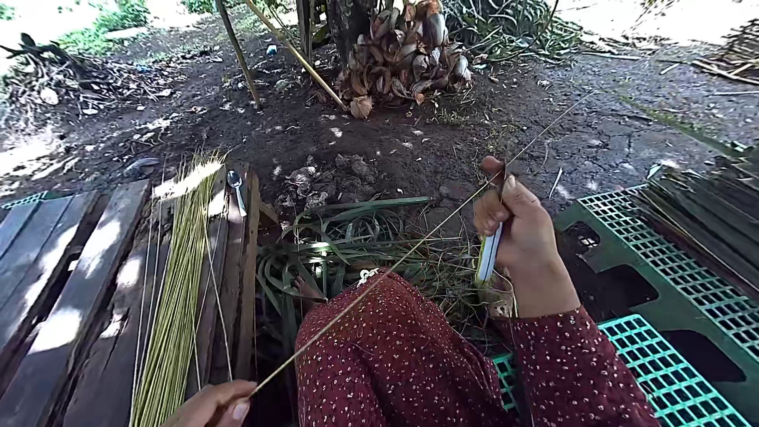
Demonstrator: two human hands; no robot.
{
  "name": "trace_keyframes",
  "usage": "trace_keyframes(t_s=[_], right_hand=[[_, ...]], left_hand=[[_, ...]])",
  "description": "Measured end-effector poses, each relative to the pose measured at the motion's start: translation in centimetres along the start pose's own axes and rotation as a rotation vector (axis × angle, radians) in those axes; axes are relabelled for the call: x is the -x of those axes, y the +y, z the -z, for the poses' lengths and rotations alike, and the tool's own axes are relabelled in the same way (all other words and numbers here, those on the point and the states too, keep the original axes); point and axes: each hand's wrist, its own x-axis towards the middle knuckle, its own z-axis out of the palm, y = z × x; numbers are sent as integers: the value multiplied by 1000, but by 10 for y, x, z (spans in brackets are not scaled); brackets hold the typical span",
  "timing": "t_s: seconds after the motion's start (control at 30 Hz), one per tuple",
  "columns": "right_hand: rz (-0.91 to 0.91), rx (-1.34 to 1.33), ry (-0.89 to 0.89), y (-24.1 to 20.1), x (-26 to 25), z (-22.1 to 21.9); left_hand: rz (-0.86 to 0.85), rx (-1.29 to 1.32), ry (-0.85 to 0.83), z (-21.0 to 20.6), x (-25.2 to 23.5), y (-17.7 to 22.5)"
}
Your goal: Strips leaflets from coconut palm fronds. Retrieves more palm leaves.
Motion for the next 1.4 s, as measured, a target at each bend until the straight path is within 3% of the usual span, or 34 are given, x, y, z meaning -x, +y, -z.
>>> trace_keyframes(t_s=[0.17, 0.3, 0.37, 0.57, 0.77, 0.9, 1.1, 1.23, 1.33, 1.4], right_hand=[[-145, -41, -418, 36, 68, -72], [-44, -113, -635, 51, 102, -106], [23, -93, -605, 49, 100, -102], [-22, -106, -166, 29, 56, -67], [-171, -178, -471, 34, 91, -89], [-143, -254, -259, 31, 81, -76], [-111, -192, -120, 23, 66, -63], [3, -92, 221, 10, 13, 0], [44, -294, 548, 8, -26, 60], [-29, -355, 638, 15, -32, 75]], left_hand=[[-129, -143, 189, -38, -52, 71], [-216, -208, 376, -68, -82, 98], [-227, -193, 391, -68, -82, 101], [-174, -172, 338, -54, -63, 92], [-145, -227, 362, -56, -61, 90], [-135, -216, 344, -39, -50, 82], [-155, -172, 291, -30, -37, 72], [-120, -261, 337, -6, -15, 43], [-5, -354, 426, 18, 3, 19], [31, -353, 474, 24, 8, 13]])
